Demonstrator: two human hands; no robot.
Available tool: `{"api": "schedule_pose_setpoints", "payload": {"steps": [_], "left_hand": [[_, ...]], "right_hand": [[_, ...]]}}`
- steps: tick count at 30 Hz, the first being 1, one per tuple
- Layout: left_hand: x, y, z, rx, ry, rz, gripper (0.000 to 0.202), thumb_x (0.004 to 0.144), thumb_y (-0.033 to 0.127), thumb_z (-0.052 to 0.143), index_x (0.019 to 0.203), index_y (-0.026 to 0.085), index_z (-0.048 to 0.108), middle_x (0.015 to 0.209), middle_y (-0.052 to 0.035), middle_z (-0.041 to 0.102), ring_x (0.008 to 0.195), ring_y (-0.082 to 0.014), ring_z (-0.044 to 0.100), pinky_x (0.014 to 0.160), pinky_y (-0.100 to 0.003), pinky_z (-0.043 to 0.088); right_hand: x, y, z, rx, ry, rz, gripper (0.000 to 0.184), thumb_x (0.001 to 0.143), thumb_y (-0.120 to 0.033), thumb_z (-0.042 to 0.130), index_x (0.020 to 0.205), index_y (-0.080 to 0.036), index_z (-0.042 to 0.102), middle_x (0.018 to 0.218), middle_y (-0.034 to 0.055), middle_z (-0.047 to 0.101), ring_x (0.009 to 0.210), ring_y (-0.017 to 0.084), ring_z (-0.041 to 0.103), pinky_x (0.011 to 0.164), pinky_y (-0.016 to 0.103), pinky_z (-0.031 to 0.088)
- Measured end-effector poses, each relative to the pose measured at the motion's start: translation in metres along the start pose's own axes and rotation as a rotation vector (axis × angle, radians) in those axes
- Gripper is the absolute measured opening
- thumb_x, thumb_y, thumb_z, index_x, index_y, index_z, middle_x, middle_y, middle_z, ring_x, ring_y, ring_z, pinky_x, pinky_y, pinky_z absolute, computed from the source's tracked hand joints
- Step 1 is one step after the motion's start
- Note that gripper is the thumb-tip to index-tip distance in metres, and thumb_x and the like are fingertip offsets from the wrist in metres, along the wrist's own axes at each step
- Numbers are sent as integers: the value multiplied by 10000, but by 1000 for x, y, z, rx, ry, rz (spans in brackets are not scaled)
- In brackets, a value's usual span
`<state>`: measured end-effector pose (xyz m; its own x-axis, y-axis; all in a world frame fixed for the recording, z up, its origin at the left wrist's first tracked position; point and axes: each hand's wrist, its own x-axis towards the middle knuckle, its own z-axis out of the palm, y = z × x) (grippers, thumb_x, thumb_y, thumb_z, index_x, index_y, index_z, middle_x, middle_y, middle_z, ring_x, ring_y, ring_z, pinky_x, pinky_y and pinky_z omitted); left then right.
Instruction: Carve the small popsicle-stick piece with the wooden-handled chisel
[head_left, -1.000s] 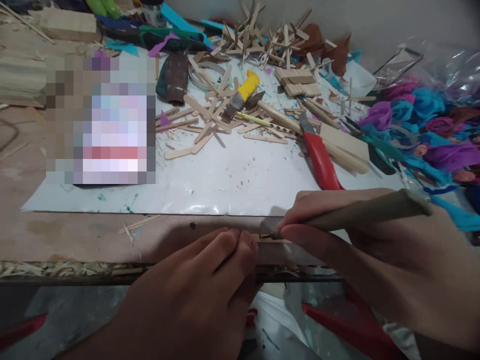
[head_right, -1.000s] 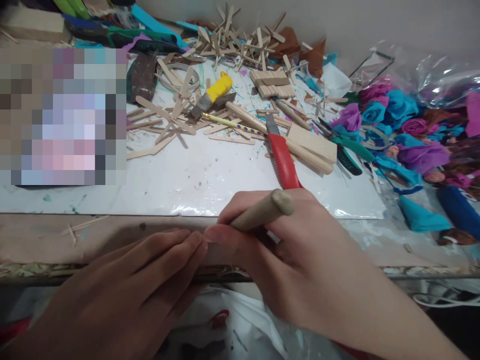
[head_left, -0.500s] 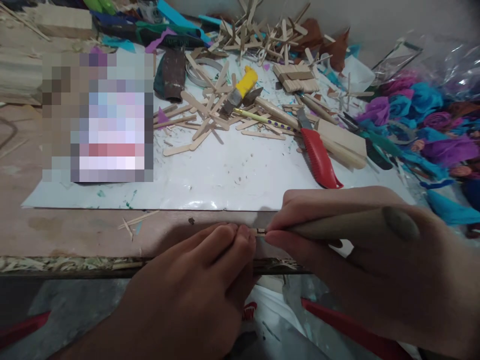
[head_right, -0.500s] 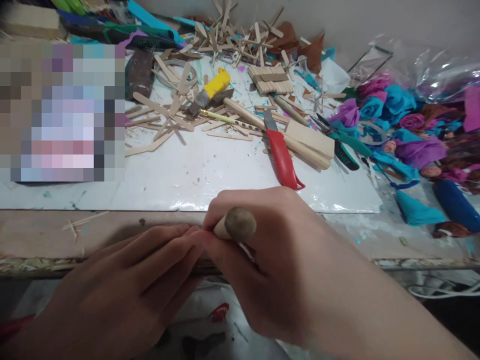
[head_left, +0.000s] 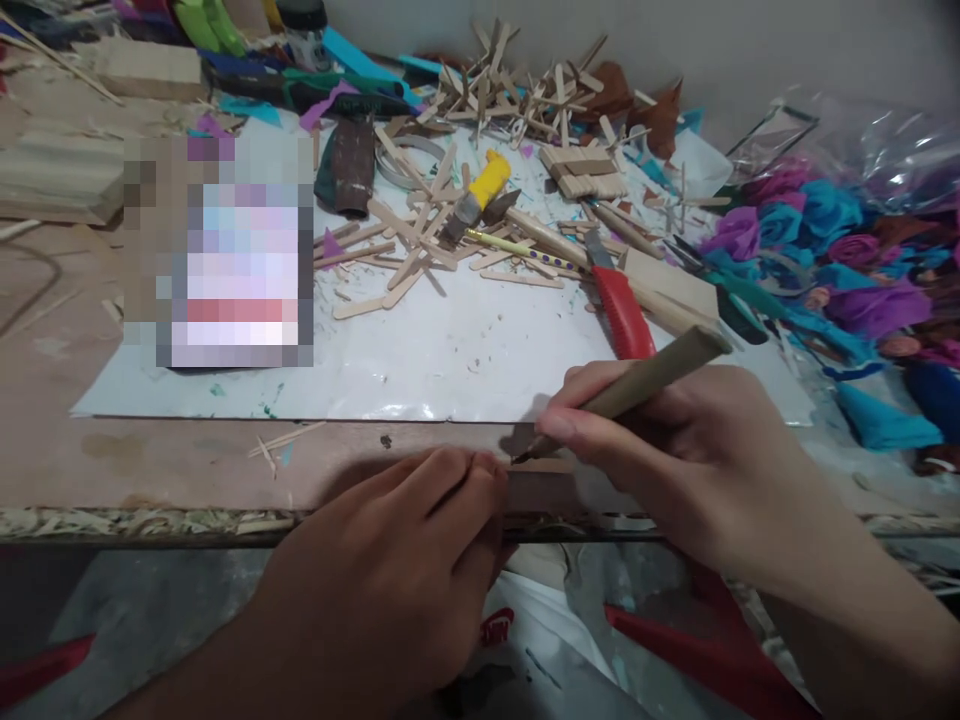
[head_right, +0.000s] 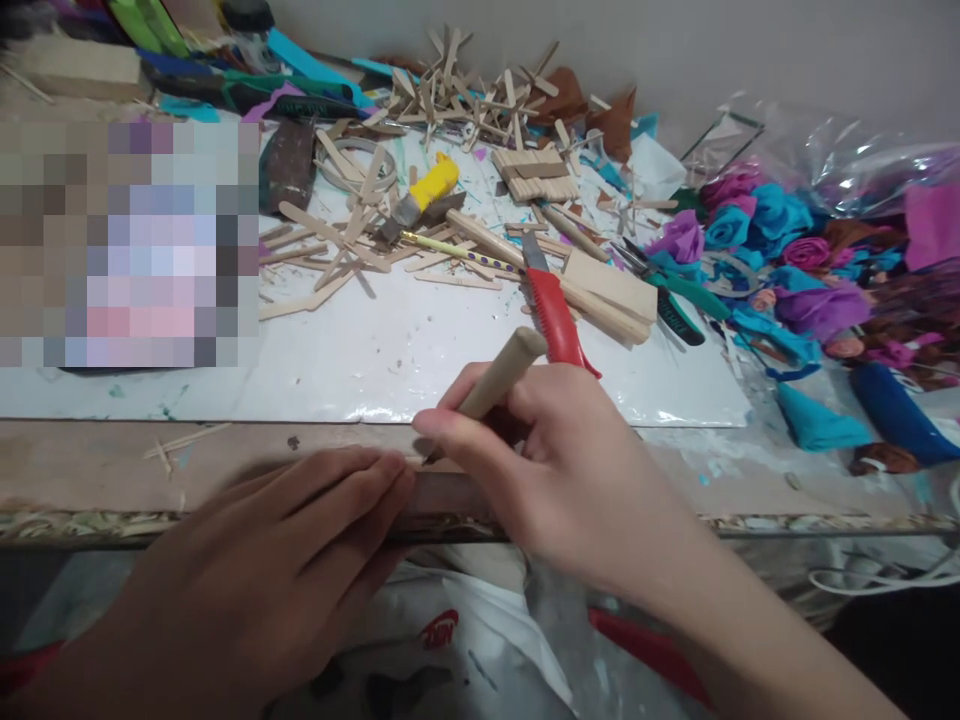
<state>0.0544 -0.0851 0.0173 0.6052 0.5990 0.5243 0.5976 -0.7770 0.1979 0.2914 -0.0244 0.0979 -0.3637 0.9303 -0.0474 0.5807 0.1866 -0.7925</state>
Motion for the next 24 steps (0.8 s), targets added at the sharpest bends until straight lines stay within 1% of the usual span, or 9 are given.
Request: {"api": "schedule_pose_setpoints", "payload": {"steps": [4,6,9,11,13,14,18,20,24], "left_hand": [[-2,-2,1,1,-21,16,288,1236,142,589,1262,65,865,1251,-96,882,1127,-282,749,1039,-418,650],[-2,-2,0,-18,-22,15,325,1261,153,552,1259,92,871,1270,-76,888,1135,-262,757,1059,-399,644],[-2,-1,-1,-62,-13,-57,380,1285,138,497,1241,113,874,1219,-52,902,1118,-226,767,1055,-348,643],[-1,-1,-1,-62,-25,-82,403,1284,111,471,1230,101,871,1192,-56,904,1116,-223,768,1050,-339,648],[0,-2,0,-46,1,-39,401,1294,133,477,1218,103,870,1160,-53,898,1088,-229,762,1032,-351,650],[0,-1,1,-41,12,-28,385,1295,142,490,1225,100,867,1166,-54,895,1094,-232,761,1039,-362,650],[-1,3,2,-38,-29,-52,307,1276,129,551,1301,67,850,1220,-64,880,1152,-255,759,1056,-402,651],[-2,5,2,-42,-47,-65,319,1278,128,542,1314,74,854,1215,-59,873,1158,-251,747,1060,-386,648],[-4,4,0,-39,-7,-69,357,1277,109,514,1255,90,870,1181,-49,864,1175,-225,726,1165,-326,617]], "right_hand": [[-18,7,5,-28,103,-72,306,1110,-384,823,829,-267,794,745,-34,771,635,136,692,575,260,517],[-34,9,7,-134,87,-92,246,1129,-330,765,887,-286,759,834,-12,811,684,165,765,591,289,547],[-59,15,12,-304,169,-273,100,1135,-340,740,1049,-345,791,720,-60,756,498,139,681,449,291,458],[-73,21,14,-394,133,-222,99,1130,-330,754,1189,-382,814,862,-60,867,611,168,803,604,290,633],[-81,26,17,-404,221,-125,155,1157,-365,705,1262,-395,814,999,-44,916,731,202,863,775,326,719],[-83,28,19,-397,273,-93,165,1160,-370,688,1257,-391,821,1032,-36,924,762,214,875,813,340,734],[-80,30,20,-325,267,-122,174,1079,-304,806,1223,-394,843,1065,-38,939,786,227,899,714,300,739],[-75,27,21,-256,287,-132,186,1044,-296,855,1189,-412,845,1038,-47,935,760,218,888,658,273,728],[-74,20,27,-197,343,-7,64,1045,-353,865,1085,-390,898,956,-10,922,694,222,858,546,258,708]]}}
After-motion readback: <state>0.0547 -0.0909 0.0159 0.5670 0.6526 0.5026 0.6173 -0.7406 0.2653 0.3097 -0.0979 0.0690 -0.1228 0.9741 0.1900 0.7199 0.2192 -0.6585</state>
